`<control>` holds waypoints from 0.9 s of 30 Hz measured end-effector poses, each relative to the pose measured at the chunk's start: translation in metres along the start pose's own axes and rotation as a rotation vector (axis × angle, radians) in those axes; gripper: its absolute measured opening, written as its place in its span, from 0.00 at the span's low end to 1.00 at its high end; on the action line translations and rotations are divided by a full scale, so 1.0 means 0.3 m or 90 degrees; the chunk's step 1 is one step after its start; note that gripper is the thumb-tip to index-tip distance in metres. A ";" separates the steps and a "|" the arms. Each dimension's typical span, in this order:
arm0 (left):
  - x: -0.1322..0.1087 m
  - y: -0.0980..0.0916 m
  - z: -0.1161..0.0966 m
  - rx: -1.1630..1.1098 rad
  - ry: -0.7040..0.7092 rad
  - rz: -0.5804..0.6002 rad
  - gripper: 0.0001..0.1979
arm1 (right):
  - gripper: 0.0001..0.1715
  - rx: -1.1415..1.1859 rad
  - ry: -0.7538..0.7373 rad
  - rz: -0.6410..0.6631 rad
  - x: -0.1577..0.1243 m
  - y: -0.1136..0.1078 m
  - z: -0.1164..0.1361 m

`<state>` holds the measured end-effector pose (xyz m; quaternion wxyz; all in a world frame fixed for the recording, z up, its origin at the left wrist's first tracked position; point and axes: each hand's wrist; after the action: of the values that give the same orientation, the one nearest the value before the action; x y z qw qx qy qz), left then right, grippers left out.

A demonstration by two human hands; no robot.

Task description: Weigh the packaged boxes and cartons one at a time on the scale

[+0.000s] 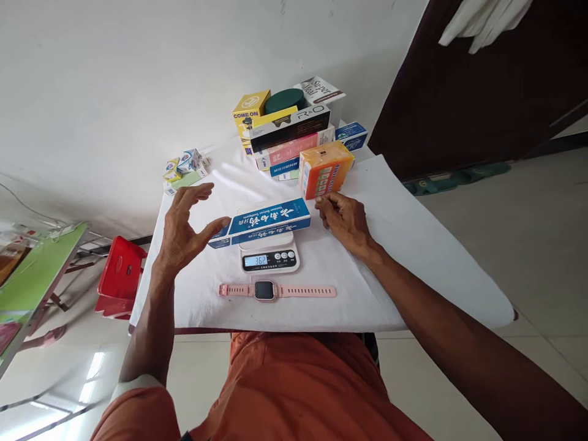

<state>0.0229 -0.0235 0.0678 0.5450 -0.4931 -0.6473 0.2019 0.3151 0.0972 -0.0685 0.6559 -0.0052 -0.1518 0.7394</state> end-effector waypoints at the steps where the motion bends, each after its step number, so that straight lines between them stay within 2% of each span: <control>1: 0.002 0.010 -0.001 0.003 0.003 0.018 0.32 | 0.20 0.001 -0.001 0.002 0.000 -0.001 0.001; 8: -0.008 0.168 0.042 0.072 -0.013 0.260 0.29 | 0.22 -0.008 -0.010 -0.001 0.010 -0.002 -0.006; 11: -0.016 0.200 0.067 0.055 -0.021 0.273 0.25 | 0.23 -0.013 -0.016 -0.005 0.016 -0.001 -0.014; 15: 0.022 0.155 0.053 0.022 -0.012 0.223 0.23 | 0.23 -0.014 -0.025 -0.001 0.022 -0.002 -0.018; 18: 0.120 0.119 0.001 0.034 0.019 0.170 0.25 | 0.22 -0.004 -0.026 0.002 0.022 -0.003 -0.016; 20: 0.218 0.137 -0.038 0.050 0.047 0.132 0.25 | 0.20 0.005 -0.025 0.000 0.021 -0.003 -0.014; 23: 0.382 0.232 -0.083 0.047 0.078 0.111 0.26 | 0.20 0.005 -0.025 0.000 0.018 -0.003 -0.012; 27: 0.558 0.387 -0.123 0.078 0.081 0.158 0.26 | 0.22 -0.006 -0.023 0.012 0.015 -0.004 -0.016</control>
<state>0.1183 0.1602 0.0717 0.5848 -0.5471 -0.5320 0.2752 0.3168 0.1027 -0.0720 0.6460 0.0035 -0.1672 0.7448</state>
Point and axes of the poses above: each hand's wrist, its own x-axis towards the middle knuckle, its own y-axis out of the palm, z = x × y, and after that the axes turned 1 degree about x, right-handed
